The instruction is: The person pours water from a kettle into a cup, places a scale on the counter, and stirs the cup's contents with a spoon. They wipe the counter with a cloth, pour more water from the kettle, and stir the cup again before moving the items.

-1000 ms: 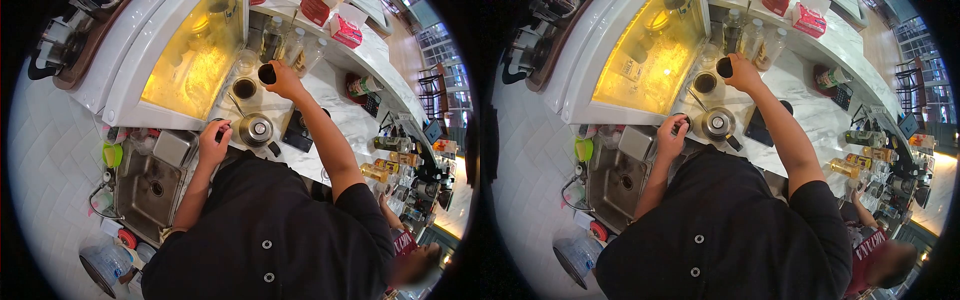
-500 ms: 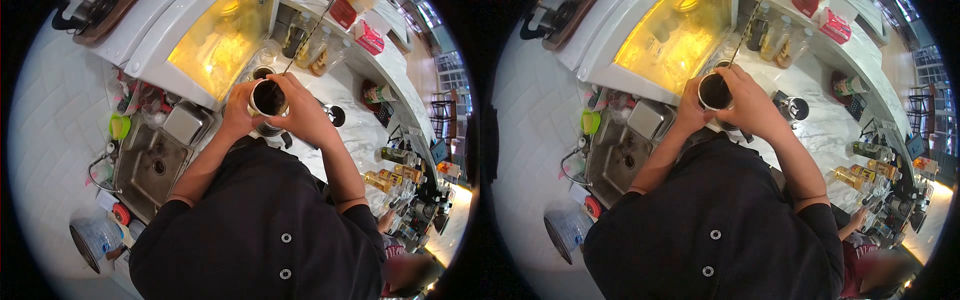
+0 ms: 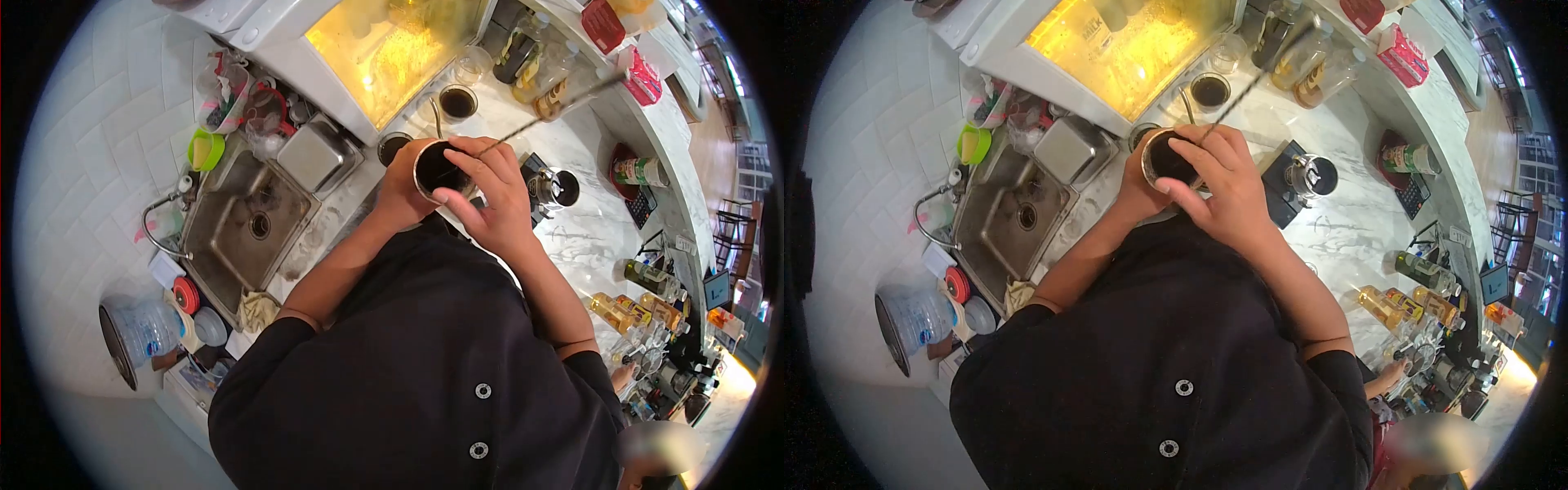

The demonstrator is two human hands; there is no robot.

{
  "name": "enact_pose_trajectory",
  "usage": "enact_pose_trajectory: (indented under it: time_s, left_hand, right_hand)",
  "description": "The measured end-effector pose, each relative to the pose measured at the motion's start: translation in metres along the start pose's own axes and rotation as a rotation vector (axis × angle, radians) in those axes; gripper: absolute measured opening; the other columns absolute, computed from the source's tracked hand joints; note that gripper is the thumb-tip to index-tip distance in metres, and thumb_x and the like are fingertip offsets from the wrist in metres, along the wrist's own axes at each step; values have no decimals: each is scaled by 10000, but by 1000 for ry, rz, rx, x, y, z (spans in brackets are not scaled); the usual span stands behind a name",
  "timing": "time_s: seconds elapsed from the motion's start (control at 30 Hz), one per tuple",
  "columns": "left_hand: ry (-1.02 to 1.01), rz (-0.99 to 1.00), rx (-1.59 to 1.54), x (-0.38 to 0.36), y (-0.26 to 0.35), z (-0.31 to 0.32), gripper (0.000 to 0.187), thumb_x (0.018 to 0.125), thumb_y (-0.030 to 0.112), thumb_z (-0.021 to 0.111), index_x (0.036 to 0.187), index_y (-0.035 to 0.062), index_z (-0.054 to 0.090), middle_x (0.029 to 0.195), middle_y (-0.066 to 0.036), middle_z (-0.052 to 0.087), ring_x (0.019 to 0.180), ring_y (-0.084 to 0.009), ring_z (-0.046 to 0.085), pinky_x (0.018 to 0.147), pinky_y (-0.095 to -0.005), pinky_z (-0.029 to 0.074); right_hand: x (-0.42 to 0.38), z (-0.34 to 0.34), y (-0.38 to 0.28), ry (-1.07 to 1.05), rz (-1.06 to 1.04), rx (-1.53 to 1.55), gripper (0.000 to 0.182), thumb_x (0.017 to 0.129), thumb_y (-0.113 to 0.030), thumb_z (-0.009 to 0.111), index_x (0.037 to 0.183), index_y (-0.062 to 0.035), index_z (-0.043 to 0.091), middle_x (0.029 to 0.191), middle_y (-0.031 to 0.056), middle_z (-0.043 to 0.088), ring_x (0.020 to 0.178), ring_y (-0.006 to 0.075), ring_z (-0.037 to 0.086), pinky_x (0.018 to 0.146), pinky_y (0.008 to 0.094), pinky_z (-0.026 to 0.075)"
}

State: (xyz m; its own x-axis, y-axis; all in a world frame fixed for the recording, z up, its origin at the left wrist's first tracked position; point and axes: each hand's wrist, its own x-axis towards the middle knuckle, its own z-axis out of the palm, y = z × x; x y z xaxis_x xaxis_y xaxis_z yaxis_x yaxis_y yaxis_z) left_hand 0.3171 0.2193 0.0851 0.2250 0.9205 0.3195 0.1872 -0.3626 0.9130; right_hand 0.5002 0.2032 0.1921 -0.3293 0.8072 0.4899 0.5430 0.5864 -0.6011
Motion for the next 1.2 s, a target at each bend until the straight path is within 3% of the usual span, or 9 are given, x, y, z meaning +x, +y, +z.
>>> enact_pose_trajectory:
  time_s: [0.07, 0.1, 0.23, 0.37, 0.47, 0.63, 0.97, 1.03, 1.2]
  left_hand:
    - [17, 0, -12, -4, 15, 7, 619, 767, 151, 942, 1296, 101, 625, 1206, -107, 699, 1129, -309, 686, 973, -409, 537]
    - [23, -15, -22, -6, 20, 10, 612, 767, 149, 941, 1290, 101, 626, 1210, -104, 698, 1134, -309, 685, 972, -409, 538]
    - [49, -91, -11, -16, 35, 25, 568, 773, 134, 933, 1263, 97, 648, 1217, -99, 703, 1126, -306, 691, 956, -408, 548]
    - [96, -101, 90, -23, 35, 38, 564, 769, 139, 939, 1264, 96, 671, 1232, -101, 708, 1126, -295, 695, 956, -397, 552]
    - [111, -101, 96, -31, 30, 44, 592, 757, 152, 952, 1275, 95, 670, 1236, -99, 712, 1123, -291, 701, 964, -394, 551]
    - [66, -99, 94, -28, 34, 50, 624, 744, 166, 961, 1293, 89, 675, 1248, -108, 714, 1146, -295, 698, 983, -397, 550]
    - [-8, -57, 103, -10, 34, 52, 671, 701, 182, 971, 1293, 84, 672, 1254, -131, 715, 1155, -346, 685, 984, -425, 547]
    - [2, -5, 167, -10, 32, 55, 664, 711, 170, 994, 1272, 52, 657, 1200, -110, 719, 1101, -243, 721, 937, -378, 568]
    - [-22, -18, 151, -13, 28, 64, 705, 699, 164, 1000, 1298, 45, 647, 1227, -112, 722, 1117, -239, 719, 960, -374, 566]
  right_hand:
    - [-6, -6, 2, 110, -32, 20, 439, 842, -148, 856, 1235, -18, 710, 1214, 131, 721, 1114, 368, 651, 947, 443, 544]
    - [-5, -10, 3, 163, -66, 54, 359, 881, -19, 761, 1236, -20, 706, 1167, 139, 726, 1069, 371, 667, 918, 435, 543]
    - [-11, -38, 5, 70, -4, 106, 467, 878, 110, 623, 1323, -24, 673, 1144, 179, 714, 1032, 393, 673, 868, 455, 551]
    - [-22, -67, 7, -184, 91, 170, 574, 912, 105, 594, 1460, -66, 587, 1113, 207, 705, 1011, 410, 684, 848, 476, 562]
    - [-36, -80, 10, -253, 185, 210, 583, 929, 95, 600, 1480, -94, 576, 1090, 208, 708, 989, 384, 709, 825, 449, 574]
    - [-45, -89, 10, -109, 160, 161, 444, 998, -14, 671, 1427, -126, 642, 1053, 210, 754, 897, 366, 742, 774, 432, 584]
    - [-43, -90, 14, -50, 207, 128, 458, 986, 24, 658, 1419, -123, 632, 1054, 221, 747, 847, 385, 724, 725, 440, 570]
    - [-50, -90, 18, 40, 138, 109, 435, 989, 23, 658, 1402, -113, 637, 1016, 214, 745, 825, 385, 724, 710, 431, 568]
    - [-73, -91, 27, 108, 248, 99, 413, 995, 16, 665, 1389, -102, 642, 968, 187, 749, 813, 364, 737, 709, 406, 568]
